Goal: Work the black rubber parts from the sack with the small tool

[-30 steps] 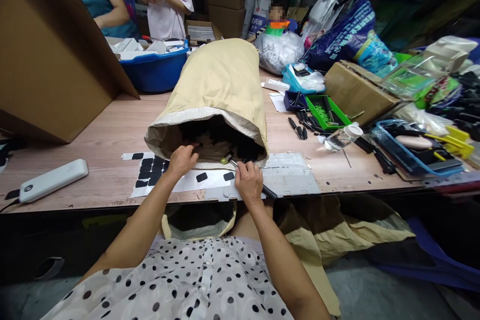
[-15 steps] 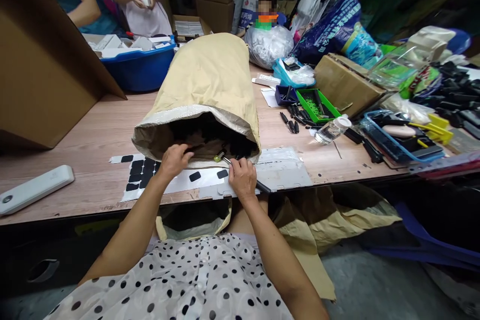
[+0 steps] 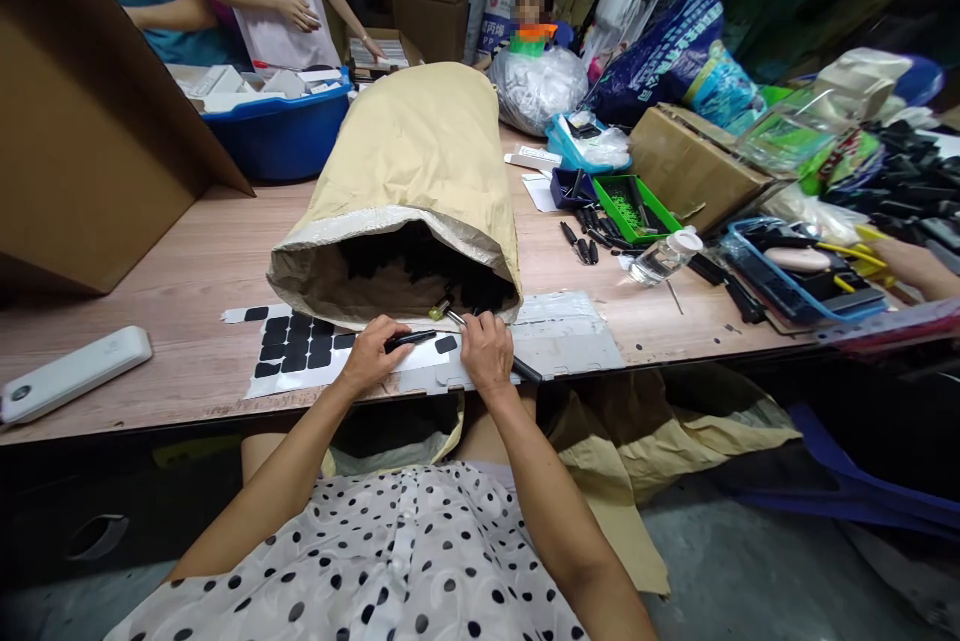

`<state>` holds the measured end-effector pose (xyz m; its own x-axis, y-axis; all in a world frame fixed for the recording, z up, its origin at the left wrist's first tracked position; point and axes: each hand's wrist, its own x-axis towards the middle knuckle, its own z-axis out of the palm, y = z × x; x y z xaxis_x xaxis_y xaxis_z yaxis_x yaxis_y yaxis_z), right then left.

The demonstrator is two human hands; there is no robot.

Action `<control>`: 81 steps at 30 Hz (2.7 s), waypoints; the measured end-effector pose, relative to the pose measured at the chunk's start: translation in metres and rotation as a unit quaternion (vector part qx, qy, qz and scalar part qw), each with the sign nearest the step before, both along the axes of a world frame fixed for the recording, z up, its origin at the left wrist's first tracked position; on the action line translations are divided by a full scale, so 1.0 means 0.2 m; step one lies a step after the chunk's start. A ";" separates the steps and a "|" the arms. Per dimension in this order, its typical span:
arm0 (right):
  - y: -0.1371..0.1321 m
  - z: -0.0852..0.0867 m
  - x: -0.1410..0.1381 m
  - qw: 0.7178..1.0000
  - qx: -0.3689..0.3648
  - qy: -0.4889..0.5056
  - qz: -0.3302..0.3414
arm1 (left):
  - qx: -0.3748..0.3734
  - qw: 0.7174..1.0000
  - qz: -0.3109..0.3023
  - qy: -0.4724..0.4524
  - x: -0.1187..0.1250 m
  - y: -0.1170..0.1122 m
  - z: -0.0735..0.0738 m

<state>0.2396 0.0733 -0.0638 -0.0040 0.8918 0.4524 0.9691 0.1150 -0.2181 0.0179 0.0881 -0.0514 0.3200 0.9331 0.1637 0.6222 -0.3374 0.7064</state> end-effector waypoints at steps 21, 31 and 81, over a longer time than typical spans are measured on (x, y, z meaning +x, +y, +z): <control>-0.27 0.11 -0.13 0.981 -0.028 0.173 0.087 | -0.014 0.999 0.022 -0.022 0.04 0.02 -0.03; -0.27 0.12 -0.18 0.968 -0.030 0.203 0.142 | -0.032 0.999 0.013 -0.032 0.04 0.02 -0.01; 0.02 -0.01 -0.07 0.999 -0.002 -0.036 0.003 | -0.043 0.985 -0.167 -0.004 -0.03 -0.45 0.06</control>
